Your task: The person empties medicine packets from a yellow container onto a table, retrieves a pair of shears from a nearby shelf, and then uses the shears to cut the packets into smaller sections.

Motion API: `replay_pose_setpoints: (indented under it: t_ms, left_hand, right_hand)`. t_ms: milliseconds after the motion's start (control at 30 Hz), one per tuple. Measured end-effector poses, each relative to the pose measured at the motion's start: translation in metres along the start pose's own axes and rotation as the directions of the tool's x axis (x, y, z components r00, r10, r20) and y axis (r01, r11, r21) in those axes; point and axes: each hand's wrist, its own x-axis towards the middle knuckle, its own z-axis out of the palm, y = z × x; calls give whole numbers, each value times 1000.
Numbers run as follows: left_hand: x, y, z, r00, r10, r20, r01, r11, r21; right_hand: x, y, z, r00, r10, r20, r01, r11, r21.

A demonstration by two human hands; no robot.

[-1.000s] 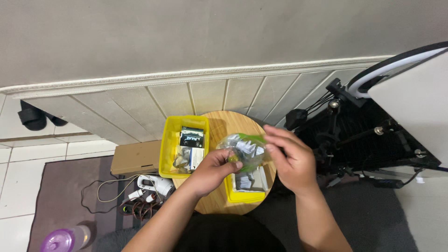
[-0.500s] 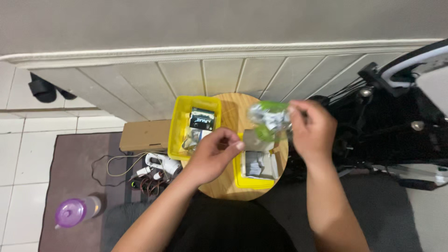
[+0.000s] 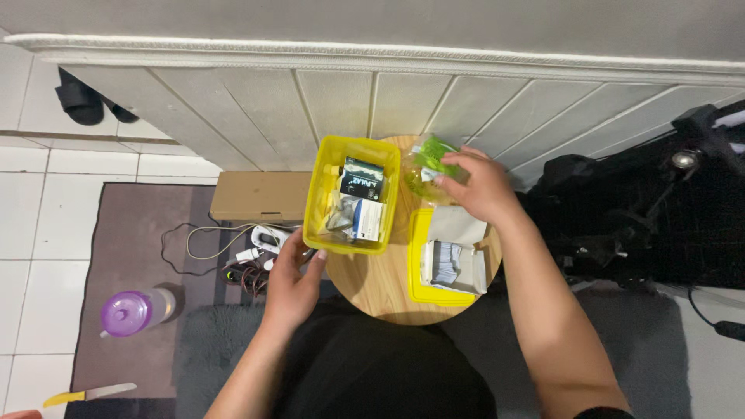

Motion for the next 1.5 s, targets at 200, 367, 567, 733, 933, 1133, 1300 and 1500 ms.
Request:
replay_pose_setpoints:
  t_ms: [200,367,567,733,933,1133,1300,1500]
  left_hand:
    - [-2,-6,4,969,-247,-29,249,963,101]
    - [-1,-5,7,994,-99,-47,105,986,132]
    - [-4,-11,8,997,-51,-53,60,985,164]
    - [-2,11,7,990,67,-120,-31,960,277]
    - [-2,84,12,845,534,-17,-501,803,324]
    - [5,114,56,806,540,243,-553,833,-16]
    - [10,110,73,837,372,400,-364,926,-99]
    - [9,96,95,796,-27,605,310,877,-367]
  right_hand:
    - [-29,-54,-31,994,100,-53,-101,995,-20]
    - [-19,-117,7,951,-212,227,232,970,-69]
    - [12,-149,70,809,-304,502,444,876,-186]
    - [3,-126,55,943,-194,269,177,980,86]
    - [-61,-102,9,976,25,217,-202,476,856]
    - [-112,-110,-20,979,91,184,-205,435,877]
    - [-139,-92,-32,996,72,51,-79,480,874]
    - [-150,-98,-17,925,358,128,-166,76,983]
